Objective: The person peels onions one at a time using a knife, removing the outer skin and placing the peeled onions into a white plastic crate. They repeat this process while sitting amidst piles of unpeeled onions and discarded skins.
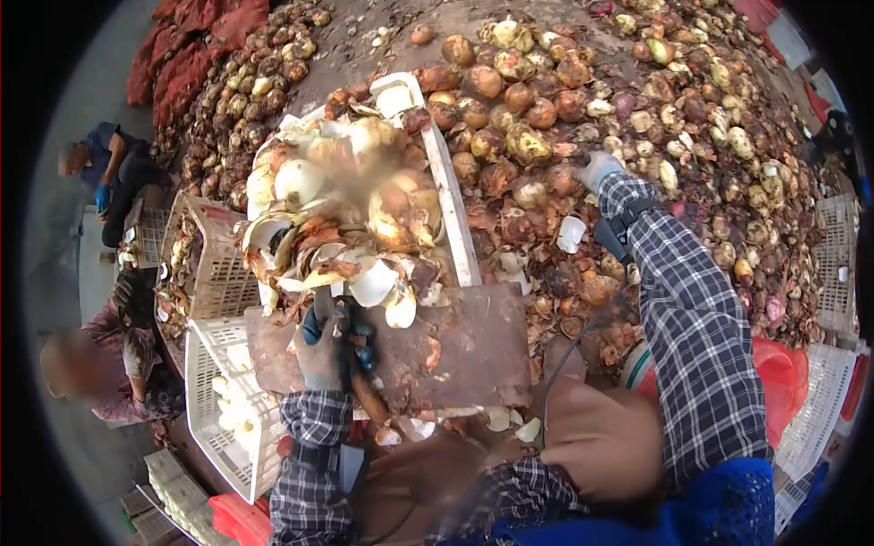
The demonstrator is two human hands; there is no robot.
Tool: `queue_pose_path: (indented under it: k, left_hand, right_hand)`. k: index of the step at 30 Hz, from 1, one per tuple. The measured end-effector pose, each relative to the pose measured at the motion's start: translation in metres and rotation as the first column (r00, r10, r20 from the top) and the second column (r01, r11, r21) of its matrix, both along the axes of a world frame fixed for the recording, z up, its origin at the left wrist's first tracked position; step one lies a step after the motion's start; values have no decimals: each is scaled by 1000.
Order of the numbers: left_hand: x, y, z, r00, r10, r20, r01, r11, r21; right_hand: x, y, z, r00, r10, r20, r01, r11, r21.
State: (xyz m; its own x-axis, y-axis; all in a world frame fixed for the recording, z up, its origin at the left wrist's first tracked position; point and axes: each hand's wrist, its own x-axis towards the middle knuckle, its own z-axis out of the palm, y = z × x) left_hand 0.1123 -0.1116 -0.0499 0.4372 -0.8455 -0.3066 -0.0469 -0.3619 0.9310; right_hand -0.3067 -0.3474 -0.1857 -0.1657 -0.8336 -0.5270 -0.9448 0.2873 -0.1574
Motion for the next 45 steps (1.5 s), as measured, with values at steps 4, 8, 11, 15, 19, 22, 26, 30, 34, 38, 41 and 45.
queue_pose_path:
  k: [4,8,11,15,19,22,26,30,34,38,41,45]
  left_hand:
    - [8,5,-1,996,-58,-63,60,998,30]
    - [1,7,-3,998,-48,-30,48,999,-2]
    - [6,6,-1,993,-80,-88,81,997,11]
    - [-15,-4,20,997,-8,-83,15,996,84]
    - [-17,-1,23,996,-12,-89,17,999,52]
    - [-10,-1,12,993,-41,-108,44,999,27]
    - [-8,0,11,998,-23,-55,27,997,68]
    - [-7,3,8,997,-40,73,40,999,8]
    - [-14,2,26,999,-37,-37,39,998,57]
    - [-16,-1,33,999,-49,-19,51,995,86]
    - [0,12,11,999,-40,23,36,991,129]
    - [-16,1,30,987,53,-153,-28,986,165]
  right_hand:
    - [36,0,-44,990,125,-71,-123,992,33]
    - [34,-8,-37,971,238,30,-239,970,40]
    - [18,-2,-53,995,90,45,-87,994,-61]
    - [-4,14,-56,957,-47,285,77,993,-93]
    - [-17,38,-50,970,92,226,-66,991,-118]
    - [17,52,-34,992,97,79,-88,990,-105]
    - [50,40,-19,999,-23,42,24,999,-28]
    - [71,-11,-8,992,42,119,-26,991,-134]
    - [91,-66,-16,1000,1,28,2,996,-92]
    - [106,-71,-25,997,2,-80,-3,1000,-17]
    - [88,-75,-37,999,-40,22,42,998,-53]
    - [36,-71,-49,963,203,180,-190,978,-86]
